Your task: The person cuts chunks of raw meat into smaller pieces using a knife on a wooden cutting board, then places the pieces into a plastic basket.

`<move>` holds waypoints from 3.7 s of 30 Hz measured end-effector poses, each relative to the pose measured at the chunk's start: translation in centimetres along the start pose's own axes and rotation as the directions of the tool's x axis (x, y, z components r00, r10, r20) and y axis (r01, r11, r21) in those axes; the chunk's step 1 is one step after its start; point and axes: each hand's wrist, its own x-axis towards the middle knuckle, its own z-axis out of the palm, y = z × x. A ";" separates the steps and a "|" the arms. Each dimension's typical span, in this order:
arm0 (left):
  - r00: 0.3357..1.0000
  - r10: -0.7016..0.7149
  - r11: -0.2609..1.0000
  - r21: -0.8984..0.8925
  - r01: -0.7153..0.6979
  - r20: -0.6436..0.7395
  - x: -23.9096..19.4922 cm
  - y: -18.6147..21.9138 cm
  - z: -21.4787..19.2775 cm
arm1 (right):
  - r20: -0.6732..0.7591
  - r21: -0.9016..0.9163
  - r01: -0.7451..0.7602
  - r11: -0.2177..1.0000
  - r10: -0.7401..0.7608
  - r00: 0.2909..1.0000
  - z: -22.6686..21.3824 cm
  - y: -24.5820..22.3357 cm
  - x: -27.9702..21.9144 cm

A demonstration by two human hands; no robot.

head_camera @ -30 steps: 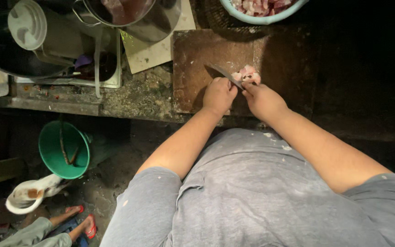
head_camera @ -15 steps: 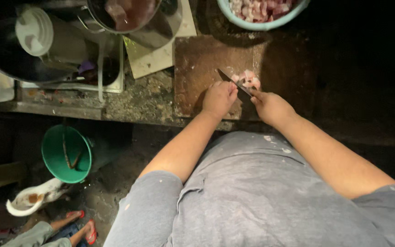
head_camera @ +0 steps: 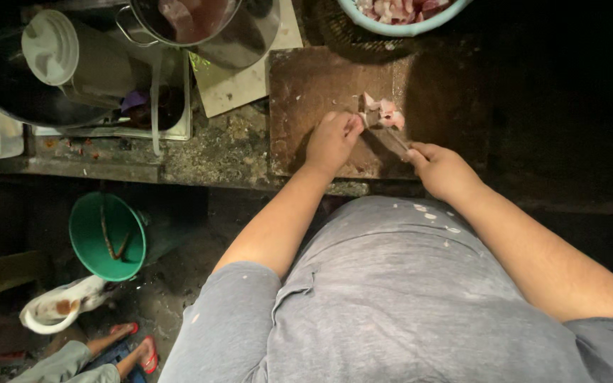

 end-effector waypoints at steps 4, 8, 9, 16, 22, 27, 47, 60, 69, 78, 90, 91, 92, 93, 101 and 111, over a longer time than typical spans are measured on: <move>0.993 0.122 0.990 0.066 -0.122 0.003 0.2 -0.8 -0.1 | -0.046 -0.082 0.265 0.961 -0.269 0.962 -0.3 -0.6 -0.2; 0.994 0.113 0.986 0.125 -0.114 0.010 0.3 -1.6 0.2 | 0.141 -0.151 -0.135 0.979 0.156 0.978 -1.1 -2.1 0.3; 0.992 0.128 0.983 0.131 -0.128 0.009 0.3 -1.7 0.3 | 0.160 -0.156 -0.110 0.982 0.135 0.978 -1.4 -2.5 0.6; 0.982 0.189 0.971 0.151 -0.188 0.006 0.7 -3.0 0.8 | 0.114 -0.262 0.123 0.957 -0.096 0.989 -1.0 -3.6 1.9; 0.989 0.144 0.982 0.120 -0.145 0.018 0.6 -3.3 1.1 | 0.061 -0.264 0.207 0.942 -0.198 0.978 2.1 -5.7 5.2; 0.980 0.199 0.972 0.132 -0.193 -0.030 0.7 -3.2 1.3 | 0.038 -0.281 0.245 0.928 -0.244 0.969 2.6 -4.9 5.6; 1.000 0.017 0.997 0.070 -0.016 -0.022 0.1 -1.9 1.5 | 0.030 -0.045 0.077 0.996 -0.076 0.997 -0.7 -2.5 -1.1; 0.988 0.148 0.979 0.151 -0.139 -0.051 0.0 -4.0 3.1 | 0.009 -0.251 0.237 0.938 -0.243 0.970 2.0 -3.9 2.7; 0.985 0.136 0.982 0.146 -0.120 -0.110 0.2 -3.3 3.1 | -0.012 -0.313 0.321 0.894 -0.341 0.940 2.6 -4.8 3.9; 0.965 -0.260 0.953 -0.158 0.260 0.024 -0.6 -3.8 1.5 | 0.034 -0.233 0.000 0.973 0.008 0.999 -1.1 -0.6 -0.7; 0.981 -0.177 0.982 0.051 0.181 -0.079 -0.1 -4.9 1.7 | 0.016 -0.114 0.041 0.993 -0.039 0.999 -0.2 -3.4 -1.5; 0.984 -0.155 0.982 0.099 0.163 -0.085 -0.2 -4.7 1.7 | 0.029 -0.111 0.059 0.992 -0.056 0.998 -0.1 -4.0 -1.6; 0.987 -0.129 0.979 0.145 0.141 -0.091 -0.1 -4.5 1.7 | 0.039 -0.109 0.077 0.991 -0.073 0.997 0.0 -4.4 -1.6; 0.985 -0.160 0.980 0.109 0.167 -0.066 -0.1 -4.2 1.7 | 0.050 -0.124 0.064 0.990 -0.058 0.997 0.0 -4.8 -1.7; 0.985 -0.159 0.986 0.041 0.161 -0.062 -0.7 -3.8 1.7 | 0.032 -0.301 0.227 0.926 -0.228 0.973 0.3 -5.8 -1.2; 0.995 -0.077 0.993 0.085 0.082 -0.062 -0.7 -5.0 2.6 | 0.057 -0.312 0.309 0.898 -0.307 0.950 2.5 -5.8 4.0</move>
